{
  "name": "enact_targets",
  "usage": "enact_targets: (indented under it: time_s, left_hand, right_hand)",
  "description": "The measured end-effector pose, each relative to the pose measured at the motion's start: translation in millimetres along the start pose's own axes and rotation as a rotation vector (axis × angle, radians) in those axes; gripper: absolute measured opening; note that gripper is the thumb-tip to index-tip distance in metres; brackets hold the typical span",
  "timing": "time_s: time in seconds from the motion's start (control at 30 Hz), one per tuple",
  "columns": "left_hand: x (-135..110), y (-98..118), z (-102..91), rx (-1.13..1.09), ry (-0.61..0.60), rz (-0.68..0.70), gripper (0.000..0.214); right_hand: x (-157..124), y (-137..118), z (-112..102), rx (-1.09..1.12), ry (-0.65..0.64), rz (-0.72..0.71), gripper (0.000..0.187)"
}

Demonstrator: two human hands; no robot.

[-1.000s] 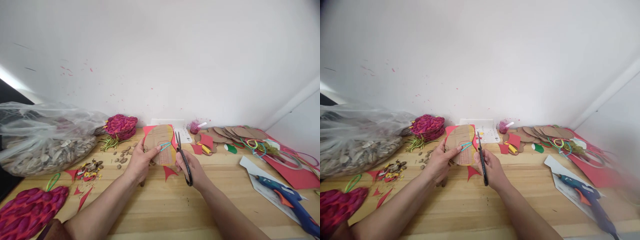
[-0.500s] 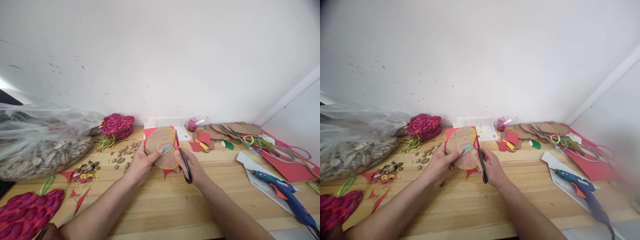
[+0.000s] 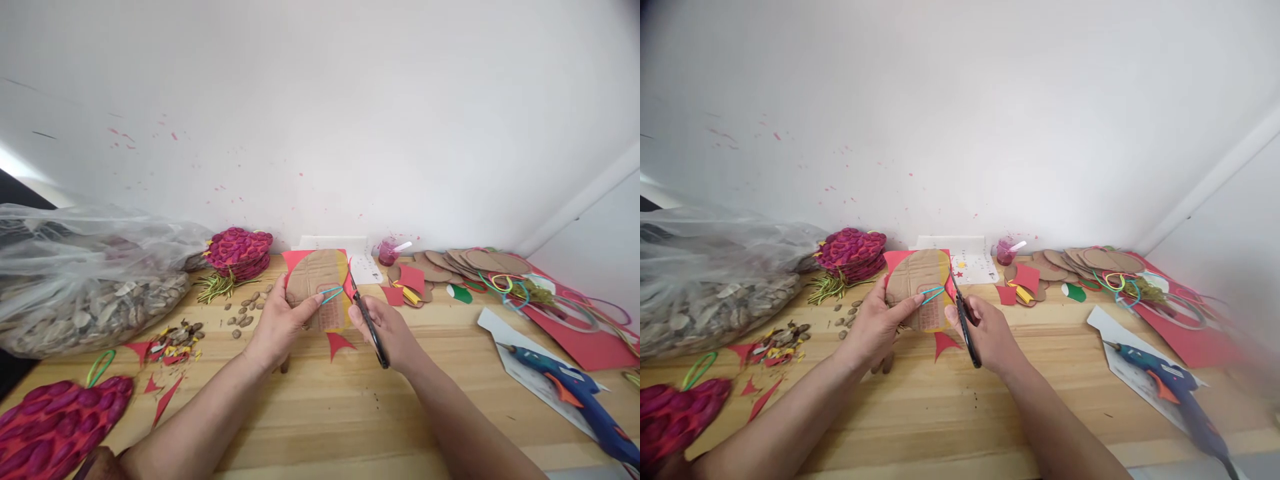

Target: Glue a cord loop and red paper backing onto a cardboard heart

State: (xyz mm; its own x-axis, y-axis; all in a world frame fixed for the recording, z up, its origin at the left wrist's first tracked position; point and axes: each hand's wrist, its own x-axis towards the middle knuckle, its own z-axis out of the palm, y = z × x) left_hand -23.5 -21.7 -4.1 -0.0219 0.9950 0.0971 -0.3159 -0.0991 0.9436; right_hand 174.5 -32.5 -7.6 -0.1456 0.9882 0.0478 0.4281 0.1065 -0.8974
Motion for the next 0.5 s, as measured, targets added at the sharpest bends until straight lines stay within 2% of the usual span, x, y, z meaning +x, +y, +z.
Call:
enact_targets:
  time_s: [0.17, 0.33, 0.5]
  left_hand:
    - [0.1, -1.5, 0.4, -0.036, -0.007, -0.039, 0.06]
    - [0.7, -3.0, -0.4, -0.08, -0.001, -0.059, 0.063]
    - [2.0, -1.6, -2.5, -0.046, -0.01, -0.046, 0.064]
  right_hand:
    - [-0.5, -1.0, 1.7, 0.23, -0.173, 0.076, 0.056]
    - [-1.0, -7.8, 3.1, 0.369, -0.21, 0.18, 0.066]
    - [-0.9, -7.1, 2.0, 0.329, -0.189, 0.144, 0.062]
